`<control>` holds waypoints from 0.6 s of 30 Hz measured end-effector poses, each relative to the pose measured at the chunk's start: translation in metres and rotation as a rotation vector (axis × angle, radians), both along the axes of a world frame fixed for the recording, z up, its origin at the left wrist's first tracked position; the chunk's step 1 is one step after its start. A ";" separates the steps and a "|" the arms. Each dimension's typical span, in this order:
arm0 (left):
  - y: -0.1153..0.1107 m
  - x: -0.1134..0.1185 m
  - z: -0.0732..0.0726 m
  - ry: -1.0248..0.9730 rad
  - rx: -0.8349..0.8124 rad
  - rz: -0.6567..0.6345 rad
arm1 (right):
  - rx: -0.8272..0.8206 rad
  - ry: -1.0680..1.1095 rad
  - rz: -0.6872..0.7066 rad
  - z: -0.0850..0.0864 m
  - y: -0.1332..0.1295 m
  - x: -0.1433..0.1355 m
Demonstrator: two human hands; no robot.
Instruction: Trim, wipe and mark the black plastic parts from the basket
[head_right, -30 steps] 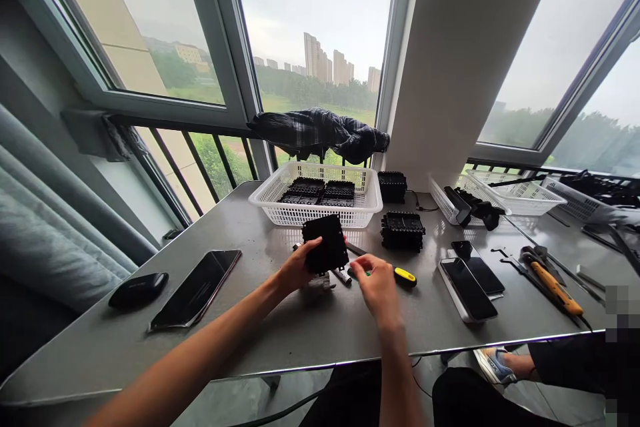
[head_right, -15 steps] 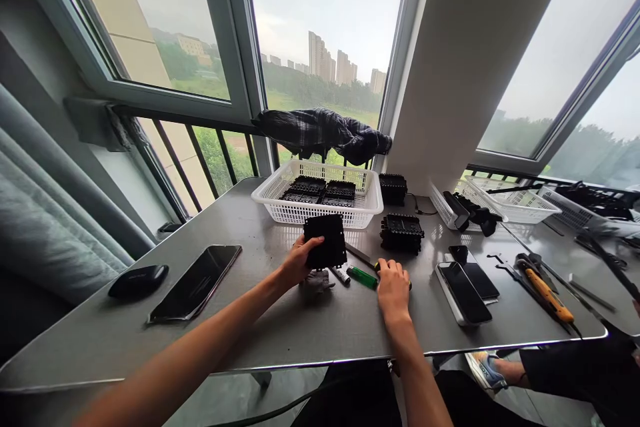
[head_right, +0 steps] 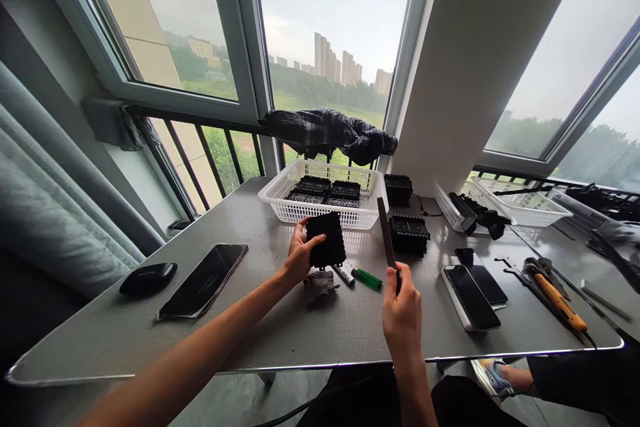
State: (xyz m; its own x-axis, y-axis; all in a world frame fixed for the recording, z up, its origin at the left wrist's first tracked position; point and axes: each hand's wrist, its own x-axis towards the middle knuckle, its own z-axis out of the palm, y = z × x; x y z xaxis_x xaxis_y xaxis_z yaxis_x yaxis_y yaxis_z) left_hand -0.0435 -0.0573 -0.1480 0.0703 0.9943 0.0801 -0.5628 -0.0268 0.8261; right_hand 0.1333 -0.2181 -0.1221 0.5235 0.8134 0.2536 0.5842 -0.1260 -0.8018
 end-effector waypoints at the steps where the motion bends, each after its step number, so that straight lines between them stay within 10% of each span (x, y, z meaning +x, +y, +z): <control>1: 0.000 0.000 -0.001 -0.003 -0.004 0.004 | 0.043 0.032 0.032 0.006 0.010 -0.006; 9: 0.002 -0.003 0.005 -0.119 -0.050 0.083 | 0.186 0.103 0.115 0.029 0.081 -0.048; 18: 0.000 -0.003 0.007 -0.150 -0.151 0.055 | 0.172 0.303 0.249 -0.005 0.086 -0.053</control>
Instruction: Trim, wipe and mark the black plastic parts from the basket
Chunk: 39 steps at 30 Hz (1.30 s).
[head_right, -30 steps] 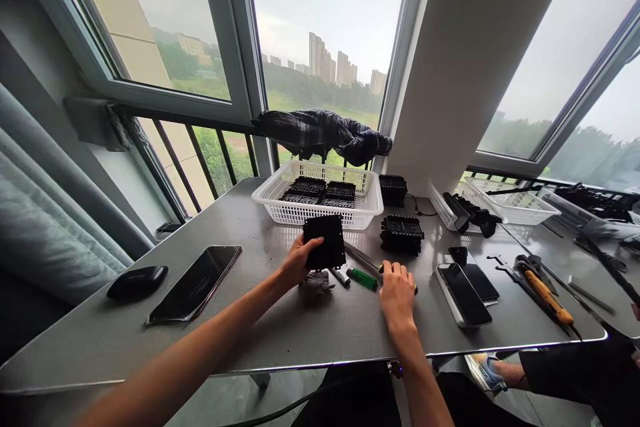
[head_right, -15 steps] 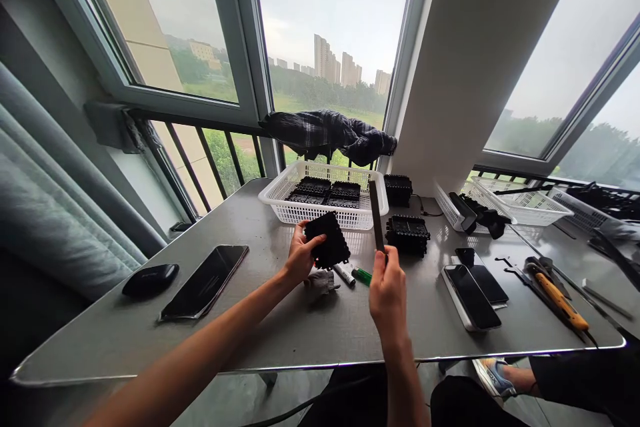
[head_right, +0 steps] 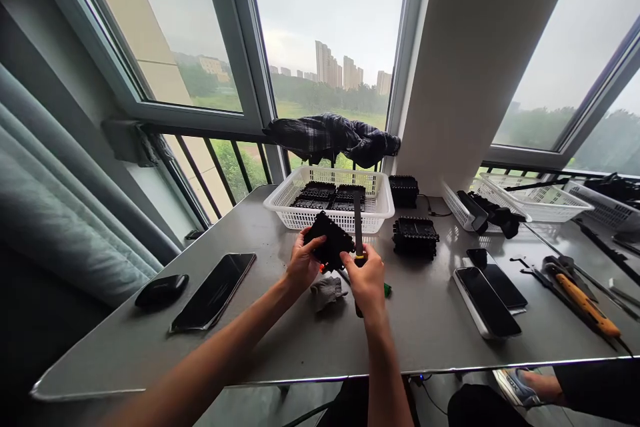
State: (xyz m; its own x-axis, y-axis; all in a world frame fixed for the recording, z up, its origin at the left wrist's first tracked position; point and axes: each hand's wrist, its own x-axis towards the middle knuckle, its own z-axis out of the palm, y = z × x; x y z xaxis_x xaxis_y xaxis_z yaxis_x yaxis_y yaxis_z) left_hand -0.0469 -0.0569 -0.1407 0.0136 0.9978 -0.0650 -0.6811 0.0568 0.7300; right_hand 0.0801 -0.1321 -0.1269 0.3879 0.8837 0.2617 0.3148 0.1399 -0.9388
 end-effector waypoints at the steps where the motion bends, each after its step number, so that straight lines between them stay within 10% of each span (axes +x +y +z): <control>1: -0.001 0.001 -0.001 0.013 -0.003 -0.005 | 0.000 0.033 0.014 -0.004 0.000 0.002; 15: -0.004 -0.020 0.010 0.538 0.283 -0.388 | -0.009 0.119 0.051 -0.007 -0.009 0.035; 28: -0.011 -0.022 -0.020 0.557 0.274 -0.088 | -0.020 -0.445 0.082 0.011 -0.037 0.046; 39: -0.021 -0.017 -0.022 0.578 0.326 -0.062 | -0.112 -0.565 -0.109 -0.011 -0.023 0.019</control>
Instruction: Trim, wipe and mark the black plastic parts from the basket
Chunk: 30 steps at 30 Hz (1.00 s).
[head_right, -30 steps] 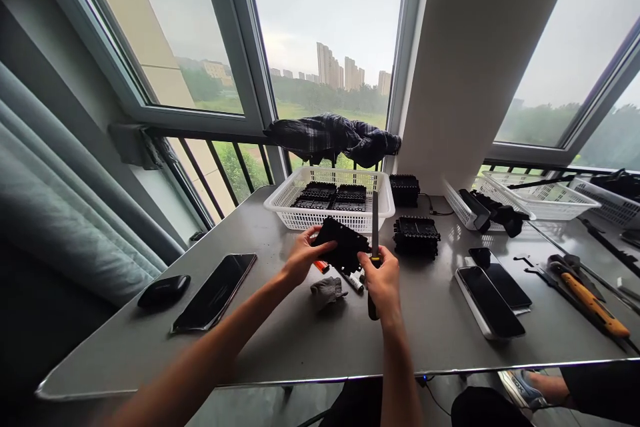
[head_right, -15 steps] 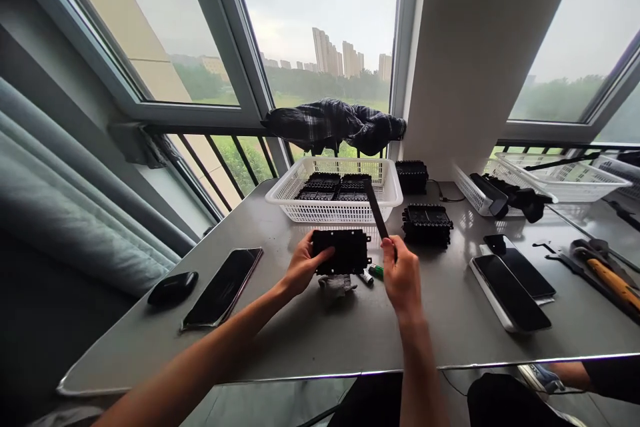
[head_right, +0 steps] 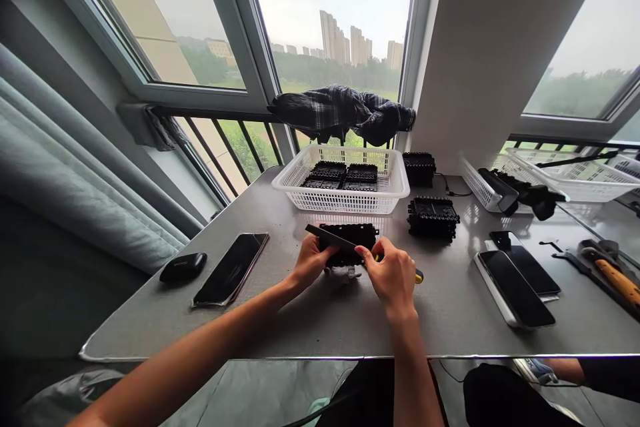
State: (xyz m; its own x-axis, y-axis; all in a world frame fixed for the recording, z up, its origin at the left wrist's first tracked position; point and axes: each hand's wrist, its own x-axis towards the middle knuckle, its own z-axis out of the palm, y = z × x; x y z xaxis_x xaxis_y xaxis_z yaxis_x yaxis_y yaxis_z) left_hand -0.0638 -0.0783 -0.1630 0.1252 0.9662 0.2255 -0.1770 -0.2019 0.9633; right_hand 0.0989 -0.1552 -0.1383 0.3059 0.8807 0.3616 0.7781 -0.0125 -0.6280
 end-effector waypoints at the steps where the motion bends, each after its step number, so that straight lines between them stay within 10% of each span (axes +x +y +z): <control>1: 0.000 0.000 0.000 -0.006 -0.005 -0.004 | -0.001 0.008 -0.007 -0.001 0.001 0.000; 22: -0.002 -0.001 0.008 0.000 -0.018 0.025 | 0.103 0.111 -0.228 -0.010 0.006 0.023; 30: -0.001 -0.001 0.006 0.003 -0.014 0.026 | 0.075 0.103 -0.073 -0.013 0.010 0.016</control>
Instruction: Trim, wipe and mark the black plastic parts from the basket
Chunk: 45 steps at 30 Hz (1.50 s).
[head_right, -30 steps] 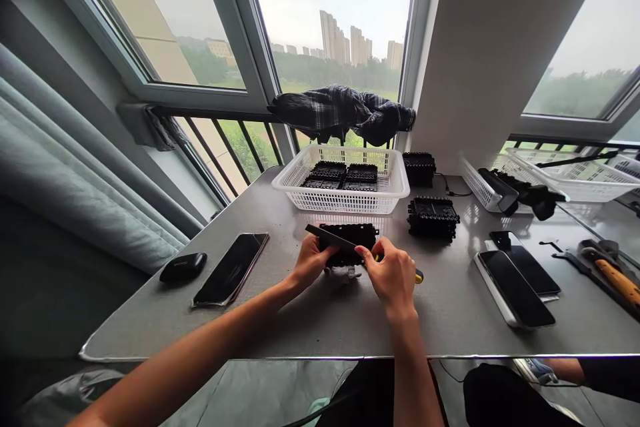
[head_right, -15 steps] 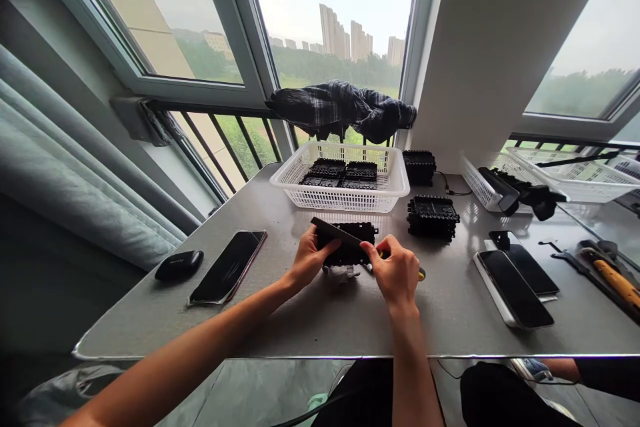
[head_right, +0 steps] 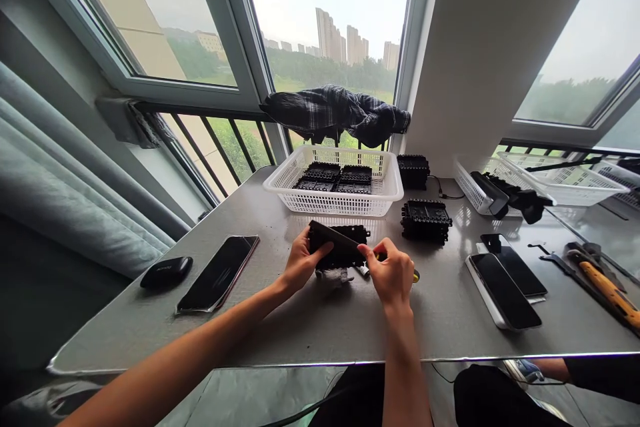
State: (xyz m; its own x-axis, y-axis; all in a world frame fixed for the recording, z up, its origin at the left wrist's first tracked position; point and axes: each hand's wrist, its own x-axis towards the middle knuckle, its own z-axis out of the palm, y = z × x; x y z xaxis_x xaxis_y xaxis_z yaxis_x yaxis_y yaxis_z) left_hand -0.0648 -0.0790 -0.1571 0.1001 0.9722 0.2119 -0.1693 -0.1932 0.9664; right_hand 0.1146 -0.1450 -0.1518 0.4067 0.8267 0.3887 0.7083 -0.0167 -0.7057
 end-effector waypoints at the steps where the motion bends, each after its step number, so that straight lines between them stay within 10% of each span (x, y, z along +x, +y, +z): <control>1: 0.001 -0.001 0.000 0.004 -0.002 0.000 | 0.004 0.011 -0.037 0.000 0.000 0.001; 7: 0.004 -0.004 0.004 0.054 0.005 -0.007 | 0.002 0.040 -0.373 0.000 -0.001 0.011; 13: 0.007 -0.005 0.001 0.098 0.023 0.008 | 0.034 0.050 -0.115 -0.002 0.005 0.000; 31: 0.010 -0.007 -0.001 0.110 0.012 0.034 | 0.091 0.079 -0.420 -0.010 0.007 0.007; 39: 0.012 -0.003 -0.006 0.104 0.043 0.045 | 0.022 -0.011 -0.033 -0.016 0.006 -0.005; 45: 0.011 -0.001 -0.002 0.051 0.020 0.012 | 0.055 -0.095 -0.312 -0.019 0.002 0.002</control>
